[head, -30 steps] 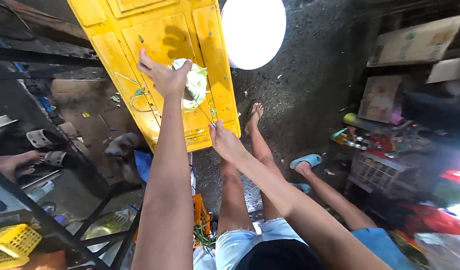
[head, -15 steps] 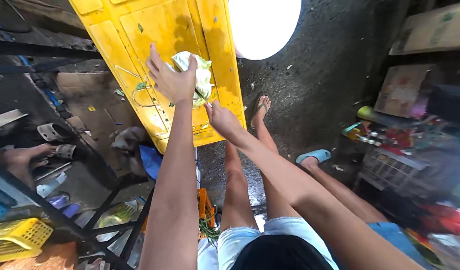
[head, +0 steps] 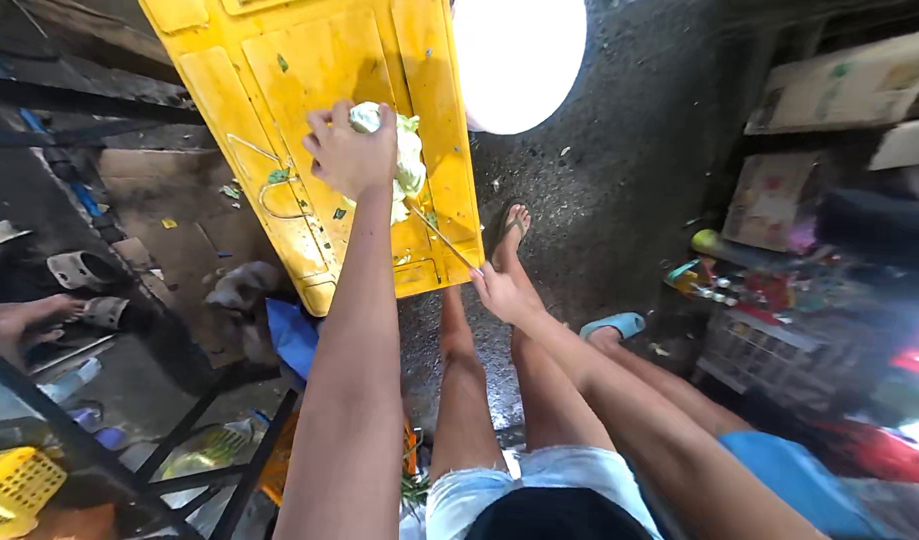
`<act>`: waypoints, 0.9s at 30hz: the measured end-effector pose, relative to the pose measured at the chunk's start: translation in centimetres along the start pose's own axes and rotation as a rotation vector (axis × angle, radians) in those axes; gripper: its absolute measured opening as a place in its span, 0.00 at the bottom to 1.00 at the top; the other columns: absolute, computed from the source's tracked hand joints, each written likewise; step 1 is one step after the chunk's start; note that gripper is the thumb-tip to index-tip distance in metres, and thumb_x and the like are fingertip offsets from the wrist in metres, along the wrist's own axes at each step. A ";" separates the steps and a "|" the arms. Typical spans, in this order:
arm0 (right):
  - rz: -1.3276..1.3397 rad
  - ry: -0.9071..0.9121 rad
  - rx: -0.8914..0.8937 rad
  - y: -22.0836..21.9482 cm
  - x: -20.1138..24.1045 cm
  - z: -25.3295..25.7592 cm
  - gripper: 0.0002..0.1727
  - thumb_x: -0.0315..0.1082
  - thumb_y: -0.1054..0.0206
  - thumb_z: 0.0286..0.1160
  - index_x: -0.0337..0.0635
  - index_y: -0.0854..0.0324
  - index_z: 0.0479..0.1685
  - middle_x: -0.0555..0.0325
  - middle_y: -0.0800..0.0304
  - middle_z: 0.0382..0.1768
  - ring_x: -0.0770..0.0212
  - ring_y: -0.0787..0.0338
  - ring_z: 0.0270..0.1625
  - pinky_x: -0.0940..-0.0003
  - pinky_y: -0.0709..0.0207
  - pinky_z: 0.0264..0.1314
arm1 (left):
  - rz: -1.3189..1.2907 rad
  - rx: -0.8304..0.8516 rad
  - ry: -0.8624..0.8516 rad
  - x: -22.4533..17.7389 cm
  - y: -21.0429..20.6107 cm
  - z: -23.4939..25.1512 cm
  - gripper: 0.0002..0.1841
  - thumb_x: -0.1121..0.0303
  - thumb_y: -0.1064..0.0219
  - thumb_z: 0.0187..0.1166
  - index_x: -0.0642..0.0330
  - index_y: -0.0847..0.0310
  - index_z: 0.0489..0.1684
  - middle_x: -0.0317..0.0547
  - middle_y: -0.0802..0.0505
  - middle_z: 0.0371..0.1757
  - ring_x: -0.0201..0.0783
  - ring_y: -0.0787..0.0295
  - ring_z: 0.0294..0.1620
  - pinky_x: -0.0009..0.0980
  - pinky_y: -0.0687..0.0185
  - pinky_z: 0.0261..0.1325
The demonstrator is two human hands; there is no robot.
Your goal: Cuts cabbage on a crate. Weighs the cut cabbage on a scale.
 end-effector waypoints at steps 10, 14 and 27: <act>0.131 -0.084 -0.111 4.8 0.8 -3.9 0.32 0.56 0.63 0.95 0.39 0.22 0.62 0.43 0.10 0.37 0.47 0.08 0.43 0.47 0.17 0.52 | -0.489 0.081 0.293 10.0 1.1 -4.0 0.31 0.48 0.47 0.89 0.60 0.33 0.84 0.65 0.23 0.78 0.58 0.26 0.79 0.54 0.29 0.78; 0.161 -0.017 -0.090 4.0 2.8 -4.3 0.32 0.57 0.62 0.95 0.37 0.22 0.54 0.46 0.14 0.32 0.50 0.10 0.38 0.50 0.17 0.47 | -0.805 0.183 0.660 16.1 -1.5 -10.0 0.40 0.38 0.43 0.85 0.59 0.43 0.87 0.67 0.19 0.72 0.60 0.15 0.66 0.60 0.15 0.61; -0.120 0.008 -0.023 2.5 8.6 -8.2 0.32 0.61 0.64 0.94 0.46 0.24 0.61 0.50 0.11 0.31 0.47 0.06 0.40 0.47 0.14 0.44 | -0.354 0.266 0.455 13.8 -3.3 -6.6 0.37 0.37 0.64 0.91 0.58 0.23 0.75 0.65 0.11 0.64 0.61 0.14 0.67 0.64 0.24 0.68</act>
Point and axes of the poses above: each hand's wrist, its own z-axis towards the middle knuckle, its own y-axis out of the back of the hand, x = y × z, the point moved 4 cm from there along z, towards the middle knuckle
